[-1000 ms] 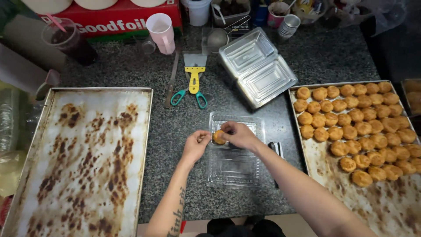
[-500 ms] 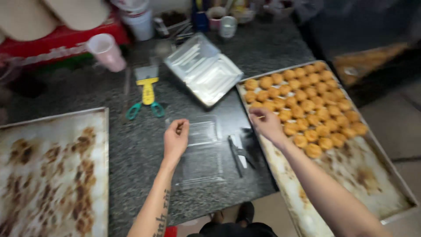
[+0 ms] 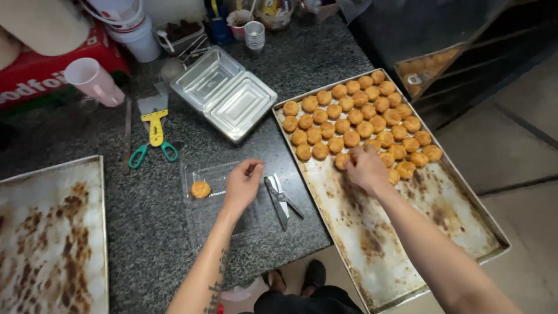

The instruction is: The person transfers cream puffs from a metal tray into a plastic container by hand, closes the container, and places the packaged puffs into a refrigerated display case.

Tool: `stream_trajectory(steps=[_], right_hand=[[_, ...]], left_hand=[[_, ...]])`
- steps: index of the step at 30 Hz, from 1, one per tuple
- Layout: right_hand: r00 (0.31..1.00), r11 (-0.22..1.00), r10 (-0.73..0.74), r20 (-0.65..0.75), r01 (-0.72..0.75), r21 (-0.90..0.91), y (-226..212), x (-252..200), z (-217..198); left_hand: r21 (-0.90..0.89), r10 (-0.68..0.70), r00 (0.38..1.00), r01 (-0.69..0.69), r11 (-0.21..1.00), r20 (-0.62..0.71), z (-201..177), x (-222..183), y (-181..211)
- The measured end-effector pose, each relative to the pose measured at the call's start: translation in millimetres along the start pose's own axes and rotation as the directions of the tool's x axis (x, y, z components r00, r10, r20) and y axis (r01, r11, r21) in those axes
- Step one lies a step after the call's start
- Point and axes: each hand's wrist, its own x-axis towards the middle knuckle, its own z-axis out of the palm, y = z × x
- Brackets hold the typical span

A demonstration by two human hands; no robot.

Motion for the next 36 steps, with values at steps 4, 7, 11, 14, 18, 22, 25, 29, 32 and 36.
stream_trajectory(steps=[4,7,11,14,18,22,25,29,32,36], right_hand=[[0.999,0.999,-0.031,-0.008,0.031,-0.031,-15,-4,-1],[0.997,0.994,-0.081,0.008,0.081,-0.072,-27,-5,-7],[0.998,0.998,-0.057,0.031,0.057,-0.012,-54,-1,-27],[0.995,0.985,-0.091,0.049,0.083,0.152,-82,11,-24],[0.947,0.872,-0.300,0.118,0.222,0.437,-123,37,39],[0.877,0.804,-0.464,0.124,0.358,0.475,-199,20,78],[0.801,0.701,-0.583,0.140,0.408,0.584,-238,8,103],[0.774,0.824,-0.526,0.353,0.360,0.438,-269,-4,113],[0.766,0.873,-0.471,0.438,0.332,0.359,-277,-6,116],[0.767,0.877,-0.475,0.431,0.373,0.303,-279,-7,118]], left_hand=[[0.012,-0.016,0.999,0.017,1.000,-0.052,-20,-6,-11],[0.011,-0.021,0.995,0.022,1.000,-0.094,-34,-11,-22],[0.046,-0.067,0.989,0.073,0.996,-0.136,-59,-16,-14],[0.079,-0.113,0.976,0.129,0.988,-0.184,-82,-19,-12],[-0.097,-0.242,0.952,0.227,0.969,-0.188,-105,-18,-49],[-0.147,-0.245,0.949,0.218,0.965,-0.199,-120,-22,-97],[-0.090,-0.239,0.948,0.224,0.970,-0.209,-132,-27,-100],[-0.019,-0.281,0.943,0.282,0.959,-0.181,-140,-33,-88],[0.004,-0.264,0.951,0.268,0.963,-0.159,-143,-34,-80],[-0.014,-0.260,0.957,0.261,0.965,-0.131,-144,-31,-73]])
